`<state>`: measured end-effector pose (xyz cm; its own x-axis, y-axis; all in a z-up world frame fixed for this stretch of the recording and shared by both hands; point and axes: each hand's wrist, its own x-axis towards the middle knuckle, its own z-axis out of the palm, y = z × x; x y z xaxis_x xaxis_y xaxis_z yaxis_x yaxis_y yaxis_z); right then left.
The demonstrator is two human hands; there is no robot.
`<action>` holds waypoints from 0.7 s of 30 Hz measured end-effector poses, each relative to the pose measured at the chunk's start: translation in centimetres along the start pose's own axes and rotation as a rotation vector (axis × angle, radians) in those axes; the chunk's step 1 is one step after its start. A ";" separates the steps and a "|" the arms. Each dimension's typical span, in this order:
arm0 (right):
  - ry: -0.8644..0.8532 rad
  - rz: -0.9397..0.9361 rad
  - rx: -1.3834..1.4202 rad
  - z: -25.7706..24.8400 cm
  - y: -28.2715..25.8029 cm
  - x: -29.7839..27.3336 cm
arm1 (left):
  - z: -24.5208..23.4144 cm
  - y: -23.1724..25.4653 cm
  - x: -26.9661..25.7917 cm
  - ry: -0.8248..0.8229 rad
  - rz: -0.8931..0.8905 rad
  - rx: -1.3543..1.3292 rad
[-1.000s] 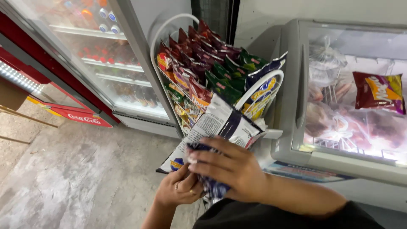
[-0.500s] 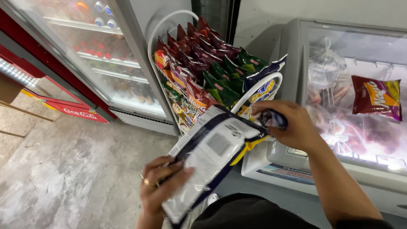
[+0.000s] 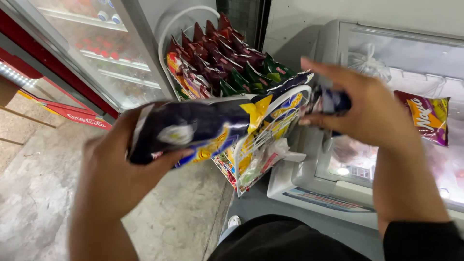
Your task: Organizing and stocking bags of snack chips on a display rack in a grocery store.
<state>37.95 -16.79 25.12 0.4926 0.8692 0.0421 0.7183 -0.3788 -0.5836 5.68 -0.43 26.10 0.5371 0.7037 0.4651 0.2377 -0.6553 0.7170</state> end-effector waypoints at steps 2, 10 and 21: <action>0.222 -0.592 -0.088 -2.5 -2.6 0.1 | -0.4 3.5 3.0 -0.140 0.194 0.235; -0.133 -0.579 -0.122 -1.4 -4.5 8.2 | 2.5 8.9 7.8 -0.283 0.506 0.564; -0.296 -0.424 -0.095 0.3 -0.6 17.9 | 14.0 -16.4 5.6 -0.163 0.202 -0.107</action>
<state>46.15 -0.93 26.02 -0.0013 0.9998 0.0201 0.8726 0.0110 -0.4882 16.12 10.42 9.62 0.6902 0.5027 0.5206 0.0306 -0.7390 0.6730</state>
